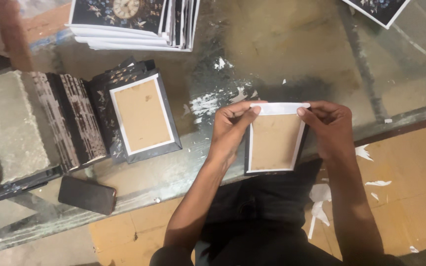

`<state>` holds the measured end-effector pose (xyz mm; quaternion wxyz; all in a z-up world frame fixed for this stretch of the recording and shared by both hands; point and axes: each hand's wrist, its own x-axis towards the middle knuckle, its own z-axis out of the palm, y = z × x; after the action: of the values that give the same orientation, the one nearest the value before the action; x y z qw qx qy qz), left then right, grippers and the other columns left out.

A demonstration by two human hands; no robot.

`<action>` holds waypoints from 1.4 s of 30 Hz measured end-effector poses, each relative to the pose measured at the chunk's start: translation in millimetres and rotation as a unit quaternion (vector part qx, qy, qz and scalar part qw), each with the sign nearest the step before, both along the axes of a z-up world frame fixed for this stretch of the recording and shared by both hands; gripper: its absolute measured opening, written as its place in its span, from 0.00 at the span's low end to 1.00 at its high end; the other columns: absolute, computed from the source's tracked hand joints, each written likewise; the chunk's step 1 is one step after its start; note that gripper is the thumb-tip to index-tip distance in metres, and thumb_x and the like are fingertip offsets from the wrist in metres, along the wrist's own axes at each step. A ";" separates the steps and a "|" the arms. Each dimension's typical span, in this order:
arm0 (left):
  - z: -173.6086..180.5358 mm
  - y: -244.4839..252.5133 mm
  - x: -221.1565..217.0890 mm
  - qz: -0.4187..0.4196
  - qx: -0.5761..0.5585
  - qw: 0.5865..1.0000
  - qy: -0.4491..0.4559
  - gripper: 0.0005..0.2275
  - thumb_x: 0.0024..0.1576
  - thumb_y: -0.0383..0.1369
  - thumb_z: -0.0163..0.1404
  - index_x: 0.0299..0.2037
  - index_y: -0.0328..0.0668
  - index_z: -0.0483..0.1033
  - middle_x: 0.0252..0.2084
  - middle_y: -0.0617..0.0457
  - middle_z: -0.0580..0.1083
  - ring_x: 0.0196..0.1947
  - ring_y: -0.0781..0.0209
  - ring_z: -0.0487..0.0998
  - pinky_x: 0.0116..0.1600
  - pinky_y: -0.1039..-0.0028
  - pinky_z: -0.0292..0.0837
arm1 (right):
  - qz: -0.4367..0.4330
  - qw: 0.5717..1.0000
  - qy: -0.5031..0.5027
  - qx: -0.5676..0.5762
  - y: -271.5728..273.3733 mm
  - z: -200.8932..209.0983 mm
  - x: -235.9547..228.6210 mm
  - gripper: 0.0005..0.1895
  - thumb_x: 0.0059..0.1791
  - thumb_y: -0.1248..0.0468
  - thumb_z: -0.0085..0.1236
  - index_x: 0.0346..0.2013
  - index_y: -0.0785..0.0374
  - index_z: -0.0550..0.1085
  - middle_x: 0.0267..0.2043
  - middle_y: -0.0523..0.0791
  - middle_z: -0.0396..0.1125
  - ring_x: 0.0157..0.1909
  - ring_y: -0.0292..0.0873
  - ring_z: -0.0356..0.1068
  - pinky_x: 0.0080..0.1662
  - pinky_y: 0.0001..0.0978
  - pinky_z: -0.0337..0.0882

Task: The person sits on the floor and repeatedly picks up a printed card and a backing sheet, aligns them, and presses them together to form a finished unit. The person places the completed units into a growing stack on the table.

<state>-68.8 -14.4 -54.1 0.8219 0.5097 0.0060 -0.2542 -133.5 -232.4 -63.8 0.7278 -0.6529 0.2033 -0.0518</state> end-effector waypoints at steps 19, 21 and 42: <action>-38.7 47.8 39.7 -0.147 0.022 0.983 -0.111 0.15 0.62 0.21 0.48 0.58 0.30 0.75 0.46 0.50 0.79 0.40 0.65 0.81 0.45 0.70 0.85 | 0.132 0.991 0.000 -0.031 -28.5 -15.8 49.5 0.09 0.51 0.74 0.62 0.46 0.70 0.77 0.45 0.46 0.76 0.45 0.35 0.75 0.50 0.26 0.75; -36.6 48.2 39.6 -0.156 0.026 0.982 -0.099 0.14 0.61 0.22 0.48 0.58 0.31 0.75 0.46 0.50 0.79 0.39 0.66 0.81 0.44 0.71 0.86 | 0.130 0.991 0.005 -0.029 -27.5 -12.8 50.8 0.09 0.52 0.74 0.62 0.47 0.70 0.77 0.45 0.46 0.76 0.45 0.35 0.75 0.50 0.26 0.75; -28.4 32.0 50.0 -0.050 0.395 0.790 -0.467 0.14 0.55 0.28 0.55 0.52 0.40 0.78 0.52 0.45 0.79 0.51 0.45 0.80 0.58 0.64 0.75 | 0.161 0.851 -0.158 -0.475 1.8 -16.9 38.3 0.11 0.47 0.68 0.70 0.44 0.61 0.82 0.44 0.44 0.77 0.46 0.44 0.73 0.50 0.34 0.73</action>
<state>-18.8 17.7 -82.6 0.4381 0.8458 -0.3045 -0.0014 -95.2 -230.6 -80.7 0.3494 -0.9257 -0.0715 -0.1262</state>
